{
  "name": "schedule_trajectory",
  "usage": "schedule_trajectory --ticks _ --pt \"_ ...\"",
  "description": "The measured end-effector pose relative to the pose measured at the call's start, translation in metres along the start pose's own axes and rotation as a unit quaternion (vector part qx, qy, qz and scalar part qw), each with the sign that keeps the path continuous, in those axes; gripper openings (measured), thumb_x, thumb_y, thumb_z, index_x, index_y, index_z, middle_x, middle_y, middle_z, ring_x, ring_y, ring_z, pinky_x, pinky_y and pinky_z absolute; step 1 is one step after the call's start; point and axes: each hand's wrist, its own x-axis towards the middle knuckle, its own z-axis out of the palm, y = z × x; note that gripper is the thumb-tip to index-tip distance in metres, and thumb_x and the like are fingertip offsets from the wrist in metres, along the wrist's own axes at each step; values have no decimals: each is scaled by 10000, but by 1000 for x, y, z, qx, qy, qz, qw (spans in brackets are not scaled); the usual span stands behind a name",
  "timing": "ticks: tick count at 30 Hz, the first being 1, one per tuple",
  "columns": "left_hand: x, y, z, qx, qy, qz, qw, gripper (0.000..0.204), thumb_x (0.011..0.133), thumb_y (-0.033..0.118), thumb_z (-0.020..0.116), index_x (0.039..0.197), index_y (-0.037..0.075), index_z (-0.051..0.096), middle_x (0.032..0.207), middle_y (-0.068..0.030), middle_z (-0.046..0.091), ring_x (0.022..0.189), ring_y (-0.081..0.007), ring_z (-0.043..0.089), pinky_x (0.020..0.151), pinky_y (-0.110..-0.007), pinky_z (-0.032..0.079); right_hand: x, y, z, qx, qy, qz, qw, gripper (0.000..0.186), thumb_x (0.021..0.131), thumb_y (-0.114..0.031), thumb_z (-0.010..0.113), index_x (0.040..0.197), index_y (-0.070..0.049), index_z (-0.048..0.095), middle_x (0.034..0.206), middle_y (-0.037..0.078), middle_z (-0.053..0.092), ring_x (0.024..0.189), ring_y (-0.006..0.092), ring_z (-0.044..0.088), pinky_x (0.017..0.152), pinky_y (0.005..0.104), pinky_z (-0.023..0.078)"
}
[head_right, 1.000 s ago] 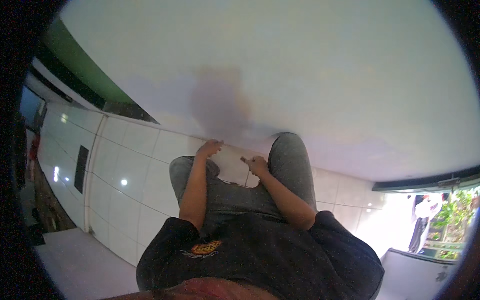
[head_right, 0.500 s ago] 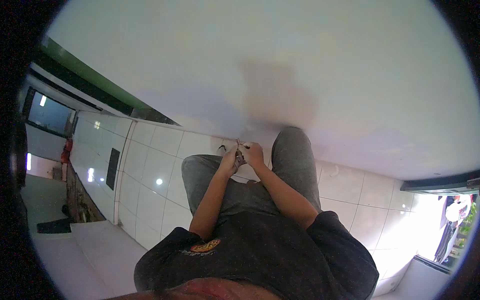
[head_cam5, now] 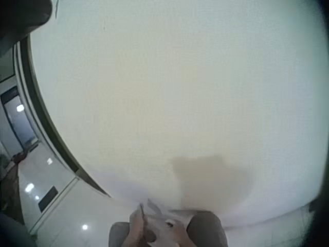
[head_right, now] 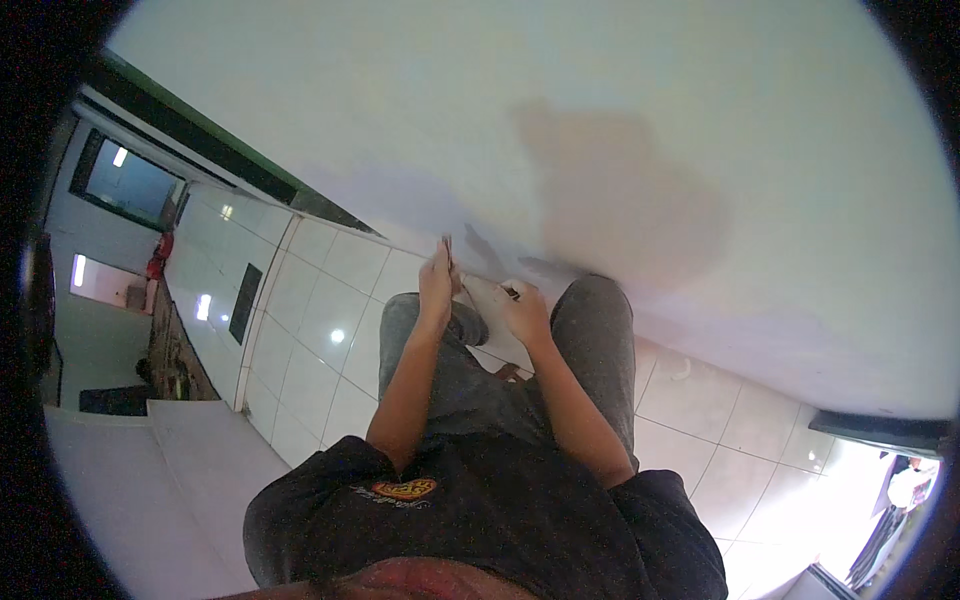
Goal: The person uses a piece of sandpaper to sand a white wall while kneeling on a tiled floor.
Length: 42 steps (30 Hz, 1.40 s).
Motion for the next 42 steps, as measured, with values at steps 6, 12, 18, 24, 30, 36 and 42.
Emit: schedule_trajectory --ticks 6,12,18,24,30,36,42 --pt "46 69 43 23 3 191 981 479 1058 419 499 727 76 538 595 30 430 513 -70 386 469 -256 294 -3 -4 -2 -30 -11 -2 999 294 904 -276 682 971 9 711 817 175 697 749 270 667 717 384 509" --pt "59 -10 31 179 71 175 966 505 1060 359 504 642 78 470 586 32 428 504 -65 385 469 -254 301 -6 -17 2 -33 -45 0 998 318 923 -281 685 908 37 693 726 102 666 653 160 588 636 343 470" --pt "18 51 32 13 59 155 986 488 1057 350 511 661 66 491 589 38 417 552 -65 347 499 -248 274 -12 -36 -9 -99 -51 -13 994 313 901 -295 674 939 14 706 850 215 693 758 352 666 732 430 510" --pt "68 48 42 228 141 327 906 509 1060 317 500 648 20 474 585 -18 421 535 -128 355 521 -350 332 -20 -29 3 -90 -73 -33 993 326 893 -309 674 915 16 696 826 231 676 761 381 665 724 435 506" --pt "62 -28 14 164 70 170 969 566 1057 378 505 602 48 441 556 7 398 536 -106 371 510 -325 320 -19 -31 3 -115 -70 -35 990 320 893 -305 673 936 9 711 877 222 697 832 390 671 763 454 510" --pt "29 83 39 93 84 288 950 561 1052 382 518 601 58 444 556 20 398 541 -97 378 514 -306 329 -20 -27 -6 -168 -96 -15 981 338 899 -335 658 941 -4 719 897 222 703 874 412 668 799 478 507" --pt "80 -6 23 256 97 238 932 570 1054 377 505 645 -17 461 548 -61 362 537 -146 357 535 -376 337 -14 -12 10 -153 -101 -50 982 341 897 -344 655 948 -13 718 897 223 701 883 420 664 814 501 500"
